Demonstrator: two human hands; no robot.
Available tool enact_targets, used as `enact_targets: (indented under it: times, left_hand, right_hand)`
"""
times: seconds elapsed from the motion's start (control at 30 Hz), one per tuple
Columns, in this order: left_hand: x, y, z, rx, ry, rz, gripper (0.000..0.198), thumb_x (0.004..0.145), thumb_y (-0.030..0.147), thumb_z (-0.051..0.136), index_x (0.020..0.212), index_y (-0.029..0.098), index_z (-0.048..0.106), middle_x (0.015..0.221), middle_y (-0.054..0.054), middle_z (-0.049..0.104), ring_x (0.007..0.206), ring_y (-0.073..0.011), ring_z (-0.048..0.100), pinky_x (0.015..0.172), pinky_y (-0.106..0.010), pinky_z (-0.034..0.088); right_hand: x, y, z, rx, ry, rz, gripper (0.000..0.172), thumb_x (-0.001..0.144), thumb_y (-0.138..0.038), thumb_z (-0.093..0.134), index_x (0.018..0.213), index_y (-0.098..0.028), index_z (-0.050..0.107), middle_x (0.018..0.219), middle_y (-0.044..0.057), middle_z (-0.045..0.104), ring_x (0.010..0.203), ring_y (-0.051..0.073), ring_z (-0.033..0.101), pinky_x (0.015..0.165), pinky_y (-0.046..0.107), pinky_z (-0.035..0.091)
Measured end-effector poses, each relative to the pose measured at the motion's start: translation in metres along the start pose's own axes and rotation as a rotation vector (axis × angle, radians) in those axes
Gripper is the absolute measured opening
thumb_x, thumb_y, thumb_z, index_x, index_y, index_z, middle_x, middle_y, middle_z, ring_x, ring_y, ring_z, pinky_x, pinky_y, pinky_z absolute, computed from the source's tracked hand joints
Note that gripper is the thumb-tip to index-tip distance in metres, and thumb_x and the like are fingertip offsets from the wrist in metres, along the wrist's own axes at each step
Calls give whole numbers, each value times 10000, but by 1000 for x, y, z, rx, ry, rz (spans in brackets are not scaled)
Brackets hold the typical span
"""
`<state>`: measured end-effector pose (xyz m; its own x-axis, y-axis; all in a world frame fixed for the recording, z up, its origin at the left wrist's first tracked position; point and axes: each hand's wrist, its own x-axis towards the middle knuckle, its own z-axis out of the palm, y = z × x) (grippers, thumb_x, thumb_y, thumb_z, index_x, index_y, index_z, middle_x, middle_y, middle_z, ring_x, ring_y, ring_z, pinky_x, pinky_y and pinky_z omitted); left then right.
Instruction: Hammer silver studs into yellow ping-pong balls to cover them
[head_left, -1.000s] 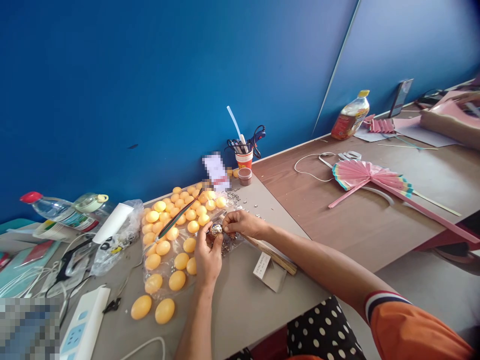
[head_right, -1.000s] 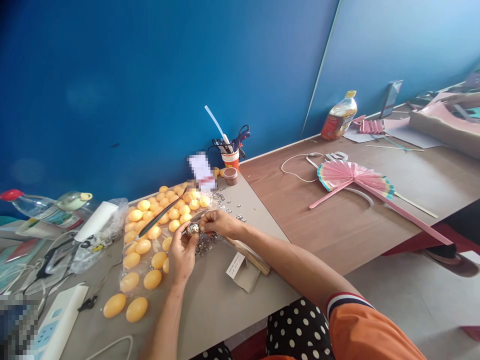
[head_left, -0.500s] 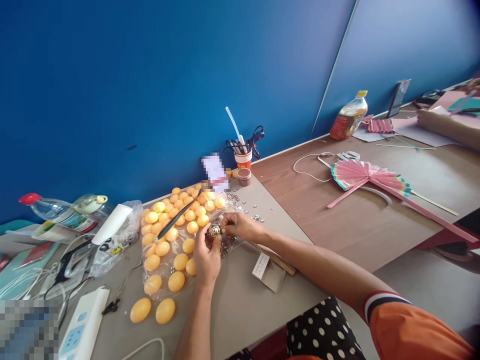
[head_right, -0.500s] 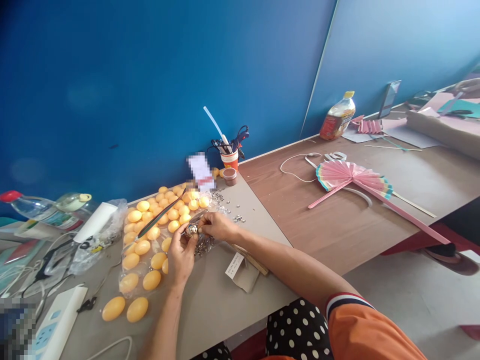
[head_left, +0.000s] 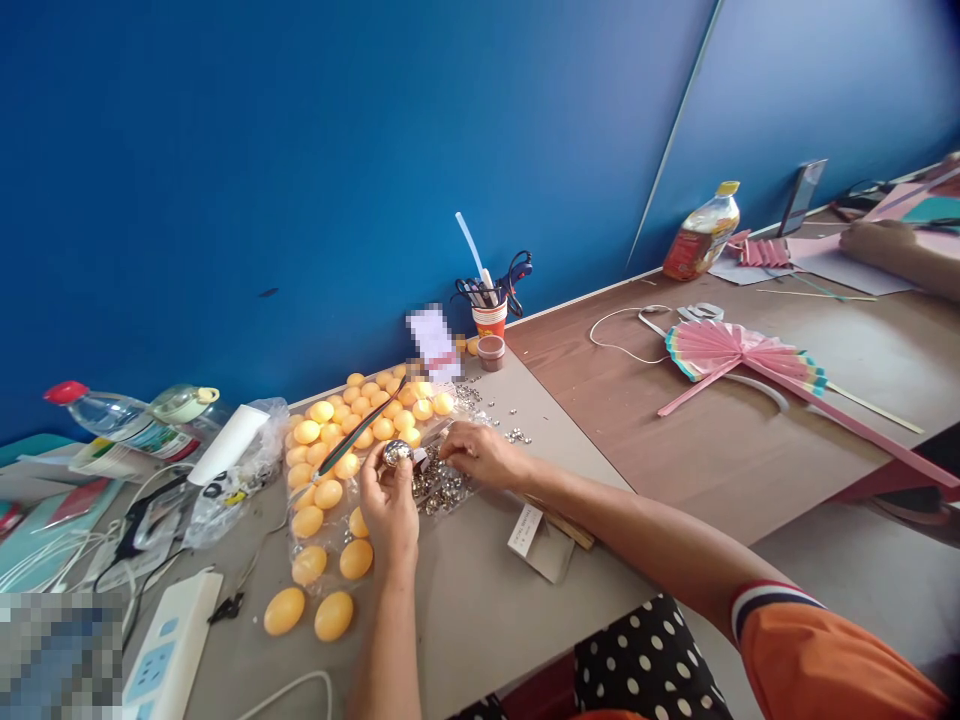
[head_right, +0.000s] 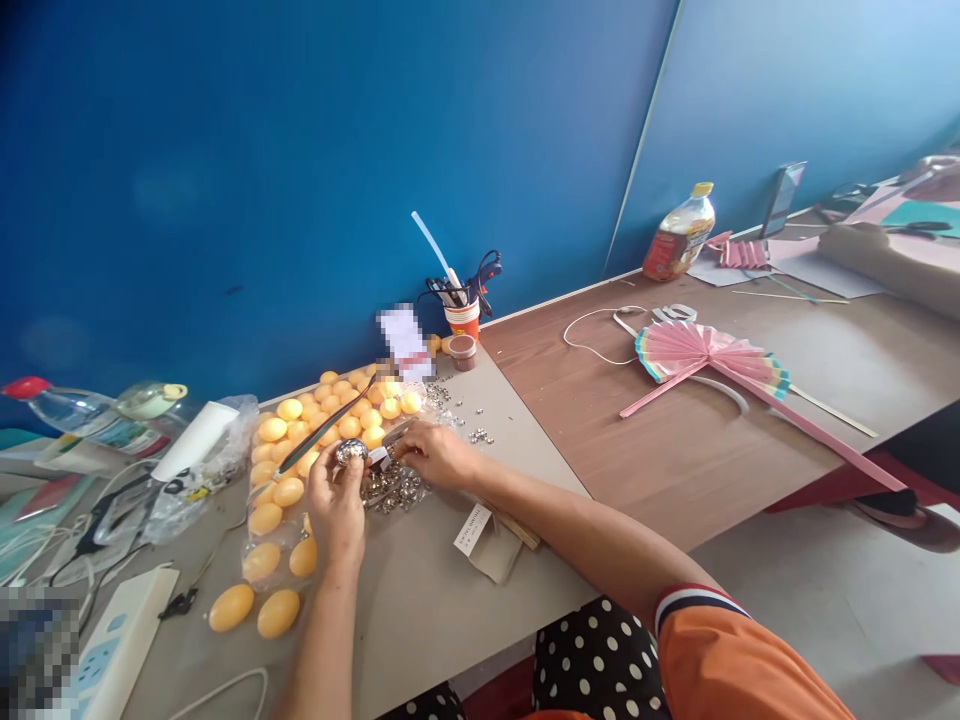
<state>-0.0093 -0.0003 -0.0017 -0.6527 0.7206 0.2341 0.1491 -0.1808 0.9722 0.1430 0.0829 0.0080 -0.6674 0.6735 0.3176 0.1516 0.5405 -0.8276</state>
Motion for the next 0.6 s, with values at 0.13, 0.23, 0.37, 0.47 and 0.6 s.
enact_targets:
  times: [0.13, 0.23, 0.37, 0.47, 0.6]
  left_hand:
    - [-1, -1, 2, -20, -4, -4, 528, 760, 475, 736, 1166, 174, 583, 1147, -151, 684, 962, -259, 717, 840, -385, 585]
    - [-4, -3, 4, -3, -44, 2, 508, 772, 464, 728, 1163, 173, 583, 1140, -151, 689, 989, -264, 713, 867, -396, 579]
    - [-6, -7, 5, 7, -72, 6, 483, 789, 453, 719, 1162, 175, 589, 1176, -160, 680, 998, -265, 713, 883, -402, 572]
    - [-5, -9, 4, 18, -86, -5, 483, 792, 455, 718, 1167, 177, 591, 1169, -157, 686, 977, -255, 717, 873, -395, 572]
    - [-4, -10, 4, 63, -79, 10, 488, 778, 477, 724, 1144, 177, 606, 1089, -139, 709, 876, -233, 714, 815, -382, 578]
  right_hand:
    - [-8, -2, 4, -483, -242, -154, 147, 838, -164, 636, 941, -187, 739, 910, 84, 695, 928, 233, 554, 919, 403, 383]
    - [-10, -3, 9, -684, -324, -208, 137, 870, -202, 606, 909, -187, 737, 915, 100, 698, 952, 253, 531, 929, 428, 339]
    - [-8, -1, 13, -724, -306, -223, 183, 899, -185, 543, 811, -175, 703, 875, 98, 697, 908, 233, 531, 911, 414, 325]
    - [-7, 3, 13, -624, -219, -218, 142, 856, -160, 567, 776, -175, 684, 836, 78, 687, 861, 213, 548, 901, 399, 344]
    - [-3, 9, 9, -268, -69, -118, 124, 746, -75, 581, 753, -172, 658, 807, 32, 671, 790, 163, 575, 852, 336, 406]
